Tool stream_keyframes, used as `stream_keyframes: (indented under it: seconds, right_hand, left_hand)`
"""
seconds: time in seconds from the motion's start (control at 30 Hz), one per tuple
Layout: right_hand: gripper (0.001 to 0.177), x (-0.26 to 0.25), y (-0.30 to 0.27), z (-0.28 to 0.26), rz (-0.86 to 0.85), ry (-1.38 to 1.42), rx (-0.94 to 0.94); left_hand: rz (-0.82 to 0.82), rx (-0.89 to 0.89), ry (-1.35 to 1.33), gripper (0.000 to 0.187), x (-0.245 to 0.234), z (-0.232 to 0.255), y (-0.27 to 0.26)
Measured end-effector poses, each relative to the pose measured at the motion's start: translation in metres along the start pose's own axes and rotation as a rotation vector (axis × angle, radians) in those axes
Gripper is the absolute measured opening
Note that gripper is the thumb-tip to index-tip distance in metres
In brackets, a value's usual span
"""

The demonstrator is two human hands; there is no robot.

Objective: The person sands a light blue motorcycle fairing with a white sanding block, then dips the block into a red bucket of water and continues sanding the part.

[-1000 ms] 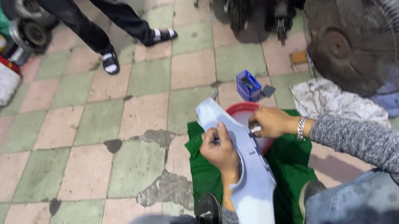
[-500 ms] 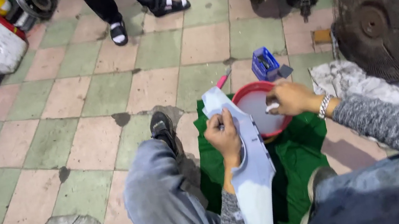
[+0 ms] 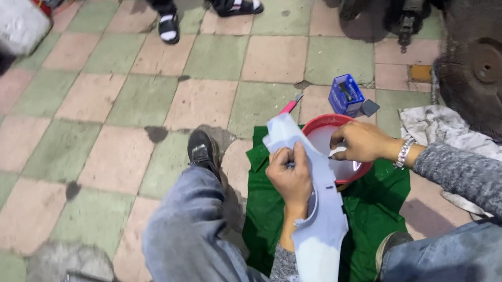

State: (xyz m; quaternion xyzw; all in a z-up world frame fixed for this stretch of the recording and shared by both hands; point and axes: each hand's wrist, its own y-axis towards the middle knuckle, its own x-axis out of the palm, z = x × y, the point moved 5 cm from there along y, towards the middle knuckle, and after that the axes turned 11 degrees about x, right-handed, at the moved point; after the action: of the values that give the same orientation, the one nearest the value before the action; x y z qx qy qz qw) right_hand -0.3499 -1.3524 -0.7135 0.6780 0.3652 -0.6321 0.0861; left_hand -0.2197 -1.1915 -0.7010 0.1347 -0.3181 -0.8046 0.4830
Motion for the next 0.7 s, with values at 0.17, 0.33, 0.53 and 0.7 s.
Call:
stream_keyframes:
  seconds: [0.17,0.33,0.53,0.7]
  right_hand:
    - [0.034,-0.010,-0.003,-0.004,0.086,-0.065,-0.036]
    - [0.033,0.015,0.029,0.024,0.050,0.048,0.028]
    - [0.033,0.012,0.068,0.042,0.053,0.228,-0.035]
    - [0.033,0.050,0.086,0.091,-0.023,0.396,-0.003]
  left_hand:
    - [0.024,0.070,-0.044,0.047,0.014,0.034,0.038]
    - [0.010,0.210,-0.122,0.047,0.045,0.061,0.072]
    - [-0.033,0.194,-0.157,0.049,0.077,0.038,0.083]
    - [-0.187,0.111,-0.130,0.033,0.113,-0.006,0.101]
